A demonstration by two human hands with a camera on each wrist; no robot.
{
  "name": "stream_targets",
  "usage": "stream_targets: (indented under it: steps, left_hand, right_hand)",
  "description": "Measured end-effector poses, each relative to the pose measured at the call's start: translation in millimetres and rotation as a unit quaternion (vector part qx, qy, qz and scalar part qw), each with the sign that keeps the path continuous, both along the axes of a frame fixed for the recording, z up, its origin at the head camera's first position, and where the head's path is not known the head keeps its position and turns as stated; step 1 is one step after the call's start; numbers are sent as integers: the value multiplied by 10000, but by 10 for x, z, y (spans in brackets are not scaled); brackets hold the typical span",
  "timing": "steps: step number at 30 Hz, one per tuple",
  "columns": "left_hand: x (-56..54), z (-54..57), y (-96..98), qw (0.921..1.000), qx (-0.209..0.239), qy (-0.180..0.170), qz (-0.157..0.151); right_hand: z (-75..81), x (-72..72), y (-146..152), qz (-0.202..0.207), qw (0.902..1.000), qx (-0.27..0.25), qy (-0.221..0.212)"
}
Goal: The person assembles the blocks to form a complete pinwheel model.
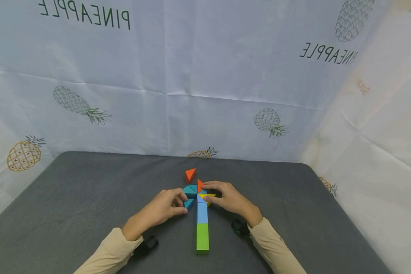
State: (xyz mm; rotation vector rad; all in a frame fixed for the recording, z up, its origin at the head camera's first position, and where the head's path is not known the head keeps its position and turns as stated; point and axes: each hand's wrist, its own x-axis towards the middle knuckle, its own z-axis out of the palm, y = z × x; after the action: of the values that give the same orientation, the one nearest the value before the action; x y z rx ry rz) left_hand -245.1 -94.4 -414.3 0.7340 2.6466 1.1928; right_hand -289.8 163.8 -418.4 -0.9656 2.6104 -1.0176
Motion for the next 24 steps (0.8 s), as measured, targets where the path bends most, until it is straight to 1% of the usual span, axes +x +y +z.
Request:
stream_targets:
  steps: [7, 14, 24]
  left_hand:
    - [22, -28, 59, 9992, -60, 232, 320]
    - [17, -42, 99, 9976, -140, 508, 451]
    - [1, -54, 112, 9960, -168, 604, 630]
  right_hand:
    - [-9, -3, -2, -1, 10000, -6, -11]
    - [-11, -3, -3, -19, 10000, 6, 20]
    - [-8, -6, -2, -16, 10000, 2, 11]
